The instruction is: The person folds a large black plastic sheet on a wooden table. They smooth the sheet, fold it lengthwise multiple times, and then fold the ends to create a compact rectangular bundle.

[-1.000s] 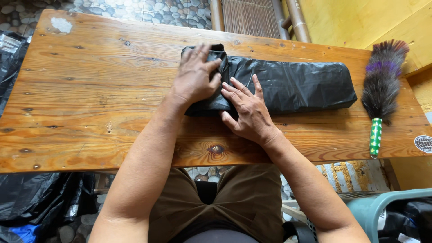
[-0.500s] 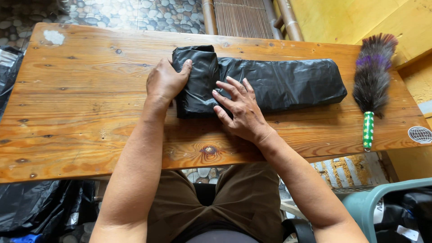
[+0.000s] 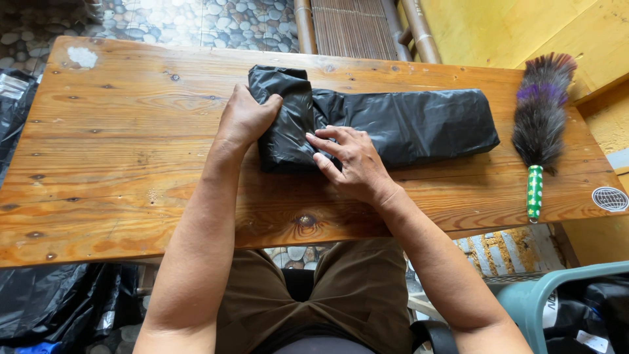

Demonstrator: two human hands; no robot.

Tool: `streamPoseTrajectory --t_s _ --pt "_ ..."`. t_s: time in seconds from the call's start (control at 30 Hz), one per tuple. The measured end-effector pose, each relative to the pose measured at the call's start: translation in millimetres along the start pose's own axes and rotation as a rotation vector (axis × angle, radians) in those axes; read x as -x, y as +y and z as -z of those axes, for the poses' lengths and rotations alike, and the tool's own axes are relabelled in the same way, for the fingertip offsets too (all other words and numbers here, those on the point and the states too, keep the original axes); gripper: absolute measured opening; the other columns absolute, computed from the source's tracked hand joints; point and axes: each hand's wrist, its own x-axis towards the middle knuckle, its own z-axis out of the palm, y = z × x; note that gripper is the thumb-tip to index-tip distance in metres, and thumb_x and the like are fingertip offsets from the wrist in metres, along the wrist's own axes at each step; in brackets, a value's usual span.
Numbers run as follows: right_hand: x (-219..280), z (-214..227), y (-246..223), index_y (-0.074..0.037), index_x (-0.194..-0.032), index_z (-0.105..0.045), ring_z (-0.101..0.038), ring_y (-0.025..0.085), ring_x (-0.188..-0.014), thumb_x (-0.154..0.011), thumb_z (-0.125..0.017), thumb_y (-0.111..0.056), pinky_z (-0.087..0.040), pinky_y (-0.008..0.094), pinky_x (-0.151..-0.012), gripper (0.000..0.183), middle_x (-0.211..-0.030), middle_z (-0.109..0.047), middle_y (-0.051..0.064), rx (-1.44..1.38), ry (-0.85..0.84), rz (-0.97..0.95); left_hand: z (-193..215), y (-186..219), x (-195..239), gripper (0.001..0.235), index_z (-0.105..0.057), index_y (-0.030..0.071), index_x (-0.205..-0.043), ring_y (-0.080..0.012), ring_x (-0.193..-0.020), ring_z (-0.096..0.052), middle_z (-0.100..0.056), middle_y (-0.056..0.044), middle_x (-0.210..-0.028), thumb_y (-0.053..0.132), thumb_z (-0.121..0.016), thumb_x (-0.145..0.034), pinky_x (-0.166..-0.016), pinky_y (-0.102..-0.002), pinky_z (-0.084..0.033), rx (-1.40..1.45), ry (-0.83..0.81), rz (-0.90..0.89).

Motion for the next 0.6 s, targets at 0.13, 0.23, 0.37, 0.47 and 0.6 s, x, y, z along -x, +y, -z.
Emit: streamPoseTrajectory --t_s 0.13,0.23,0.37,0.47,0.6 --pt "-9.1 5.2 -3.3 -0.026 -0.131 -0.071 -0.06 0.026 -0.13 -0.105 -0.05 -0.032 -0.041 0.041 -0.106 0.034 -0.127 -0.07 0.002 -0.157 -0.059 -0.038 0.8 1.6 0.4 0.064 -0.053 0.004 -0.118 -0.0421 -0.121 -0.063 -0.068 -0.024 -0.116 0.052 -0.069 -0.078 -0.101 -0.05 -0.052 0.114 0.041 0.022" --pt "-13.0 5.4 -2.6 -0.024 -0.131 -0.07 -0.061 0.025 -0.128 -0.1 -0.057 -0.029 -0.041 0.043 -0.105 0.033 -0.124 -0.072 0.003 -0.191 -0.084 -0.052 -11.7 -19.3 -26.3 0.073 -0.047 0.002 -0.126 -0.0387 -0.077 -0.072 -0.062 -0.023 -0.108 0.047 -0.079 -0.078 -0.039 -0.053 -0.06 0.374 -0.011 0.091" --pt "-15.5 -1.2 10.2 -0.022 -0.125 -0.072 -0.061 0.025 -0.128 -0.1 -0.057 -0.026 -0.043 0.042 -0.104 0.029 -0.123 -0.072 0.003 -0.227 -0.099 -0.065 -3.8 22.4 15.0 0.087 -0.034 0.001 -0.142 -0.0317 -0.064 -0.065 -0.052 -0.027 -0.108 0.052 -0.075 -0.084 -0.033 -0.047 -0.06 0.569 -0.065 0.154" --pt "-17.5 1.2 13.2 -0.021 -0.119 -0.073 -0.06 0.028 -0.127 -0.096 -0.059 -0.02 -0.046 0.045 -0.104 0.027 -0.13 -0.068 0.002 -0.304 -0.115 -0.102 -10.6 31.8 25.7 0.066 -0.039 -0.001 -0.136 -0.0166 -0.053 -0.057 -0.048 -0.01 -0.086 0.045 -0.061 -0.095 -0.03 -0.042 -0.06 0.796 -0.064 0.027" --pt "-19.1 1.0 21.0 -0.017 -0.111 -0.075 -0.061 0.032 -0.124 -0.09 -0.058 -0.01 -0.049 0.048 -0.103 0.028 -0.131 -0.061 0.005 -0.507 -0.142 -0.173 -24.9 40.3 45.4 0.044 -0.049 -0.003 -0.131 -0.0262 -0.068 -0.062 -0.054 -0.017 -0.092 0.025 -0.06 -0.098 -0.047 -0.041 -0.058 0.569 0.109 -0.421"
